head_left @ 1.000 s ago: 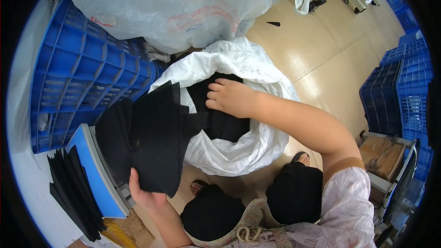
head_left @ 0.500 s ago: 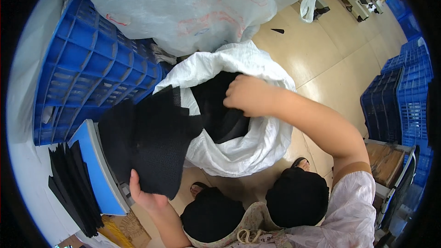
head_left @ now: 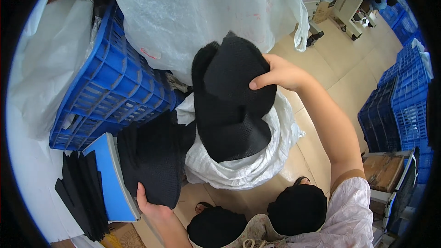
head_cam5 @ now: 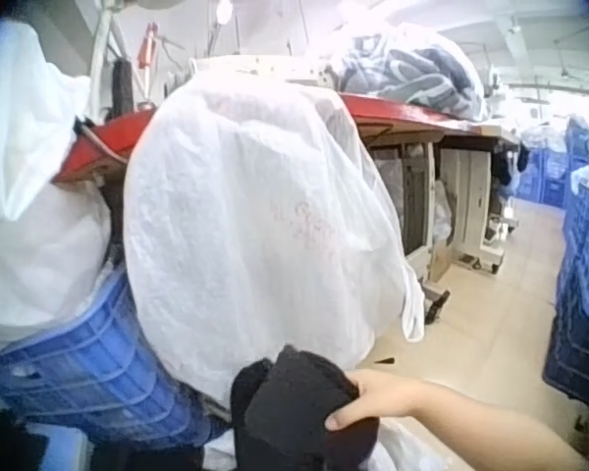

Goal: The recorder is seen sorting and stacking black fabric or foam components from a large white sack into a blue crate within a manufacturing environment.

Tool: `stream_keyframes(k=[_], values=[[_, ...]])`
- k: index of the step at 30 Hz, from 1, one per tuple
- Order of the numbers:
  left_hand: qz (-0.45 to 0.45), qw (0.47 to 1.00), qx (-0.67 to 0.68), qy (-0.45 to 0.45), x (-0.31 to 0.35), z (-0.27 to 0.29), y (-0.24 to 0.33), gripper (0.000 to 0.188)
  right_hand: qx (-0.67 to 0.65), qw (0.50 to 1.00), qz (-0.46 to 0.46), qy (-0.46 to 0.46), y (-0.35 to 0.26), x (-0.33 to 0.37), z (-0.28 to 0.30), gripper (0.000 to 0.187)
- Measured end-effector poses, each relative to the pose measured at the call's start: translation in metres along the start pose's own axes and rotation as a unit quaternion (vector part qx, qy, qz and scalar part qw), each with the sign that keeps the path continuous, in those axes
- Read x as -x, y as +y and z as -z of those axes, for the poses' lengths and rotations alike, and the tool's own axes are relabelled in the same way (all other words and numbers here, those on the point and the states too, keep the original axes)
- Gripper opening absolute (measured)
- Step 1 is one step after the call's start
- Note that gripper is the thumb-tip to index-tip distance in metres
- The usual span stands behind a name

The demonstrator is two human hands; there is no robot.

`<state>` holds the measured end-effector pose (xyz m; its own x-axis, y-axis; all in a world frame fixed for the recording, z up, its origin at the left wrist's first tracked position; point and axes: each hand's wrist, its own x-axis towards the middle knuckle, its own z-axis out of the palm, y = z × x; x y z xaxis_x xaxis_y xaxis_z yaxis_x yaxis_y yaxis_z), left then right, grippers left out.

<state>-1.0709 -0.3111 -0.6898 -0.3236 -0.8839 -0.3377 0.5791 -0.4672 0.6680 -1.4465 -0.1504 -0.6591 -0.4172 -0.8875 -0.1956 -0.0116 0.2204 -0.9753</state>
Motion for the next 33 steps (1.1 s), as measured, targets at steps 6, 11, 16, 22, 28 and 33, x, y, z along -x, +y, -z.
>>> stream_keyframes(k=[6,11,16,22,28,33], values=[[0.017,0.999,-0.021,-0.032,-0.01,0.01,-0.006,0.05,-0.145,0.986,0.051,0.061,0.003,0.014,0.018,0.061],[0.031,0.998,-0.021,-0.058,-0.005,0.007,-0.005,0.05,-0.139,0.986,0.027,0.087,0.002,0.024,0.024,0.067],[0.021,0.99,-0.077,-0.116,-0.003,0.011,-0.007,0.052,-0.127,0.986,0.046,0.1,0.003,0.04,0.035,0.075],[0.028,0.989,-0.085,-0.116,0.001,-0.001,-0.01,0.056,-0.211,0.963,0.054,0.16,0.003,0.051,0.034,0.064],[-0.026,0.963,-0.246,-0.103,0.006,-0.009,-0.037,0.058,-0.403,0.881,0.04,0.245,0.01,0.06,-0.001,0.049],[-0.001,0.95,-0.275,-0.147,0.01,-0.016,-0.046,0.054,-0.446,0.877,0.019,0.176,0.007,0.048,-0.083,0.047]])
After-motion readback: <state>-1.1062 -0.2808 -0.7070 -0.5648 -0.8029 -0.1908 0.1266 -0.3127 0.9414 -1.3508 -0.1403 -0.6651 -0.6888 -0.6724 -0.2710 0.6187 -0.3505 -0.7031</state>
